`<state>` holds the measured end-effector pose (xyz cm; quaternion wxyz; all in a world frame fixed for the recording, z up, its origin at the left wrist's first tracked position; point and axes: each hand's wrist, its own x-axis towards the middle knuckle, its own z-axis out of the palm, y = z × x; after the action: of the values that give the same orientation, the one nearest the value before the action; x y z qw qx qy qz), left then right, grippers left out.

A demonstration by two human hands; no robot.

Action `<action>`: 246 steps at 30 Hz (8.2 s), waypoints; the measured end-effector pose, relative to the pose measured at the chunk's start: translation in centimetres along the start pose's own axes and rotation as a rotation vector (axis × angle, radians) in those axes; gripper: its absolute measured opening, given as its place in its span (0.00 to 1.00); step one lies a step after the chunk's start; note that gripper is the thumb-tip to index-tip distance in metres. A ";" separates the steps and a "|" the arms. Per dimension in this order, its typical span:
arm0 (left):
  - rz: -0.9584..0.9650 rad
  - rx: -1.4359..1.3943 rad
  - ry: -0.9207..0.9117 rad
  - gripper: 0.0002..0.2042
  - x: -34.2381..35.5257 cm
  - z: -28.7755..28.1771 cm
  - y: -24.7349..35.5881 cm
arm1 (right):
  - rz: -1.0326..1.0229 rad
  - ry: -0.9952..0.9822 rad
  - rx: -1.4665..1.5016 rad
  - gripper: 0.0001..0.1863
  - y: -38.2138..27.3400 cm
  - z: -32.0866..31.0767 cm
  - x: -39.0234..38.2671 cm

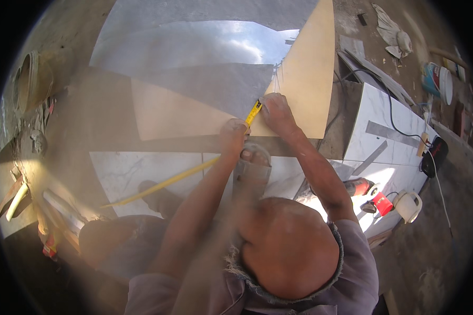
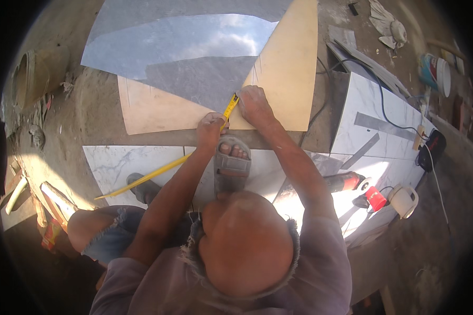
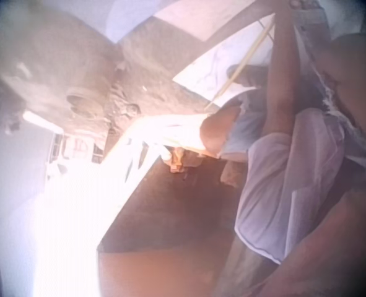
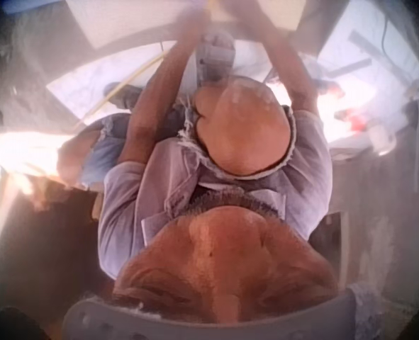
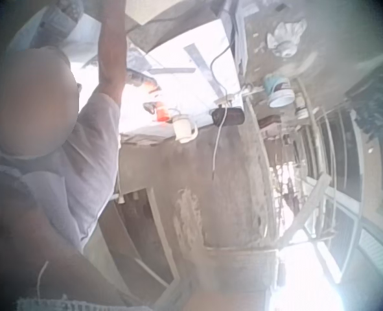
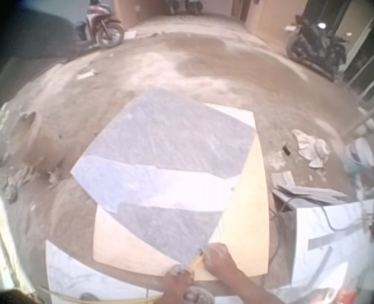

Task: The person measures a large tile with a tape measure, marks it with a pencil, and aligns a smaller tile piece on top of it.

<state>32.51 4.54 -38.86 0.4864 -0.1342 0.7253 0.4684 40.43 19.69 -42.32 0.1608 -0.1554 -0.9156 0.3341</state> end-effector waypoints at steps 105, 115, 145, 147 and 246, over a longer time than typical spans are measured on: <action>0.587 0.851 0.508 0.15 2.7 -28.8 26.7 | -0.159 -0.185 -0.291 0.25 -5.2 4.5 4.1; 0.810 1.197 0.600 0.23 2.9 -36.2 31.5 | -0.136 -0.278 -0.336 0.24 -6.7 4.5 4.1; 0.476 1.343 0.629 0.26 26.6 -43.8 23.0 | -0.005 -0.454 -0.513 0.26 -7.9 1.3 3.9; 0.496 1.226 0.635 0.29 26.2 -42.3 20.4 | -0.002 -0.448 -0.561 0.26 -6.8 -0.1 3.0; 0.842 1.145 0.485 0.19 38.0 -23.5 45.2 | 0.973 -0.409 -0.289 0.56 -4.9 -0.6 7.8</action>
<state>-29.18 19.21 -43.56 0.0864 0.3293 0.9324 0.1217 32.80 19.51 -37.10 -0.2169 -0.5136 -0.7871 0.2639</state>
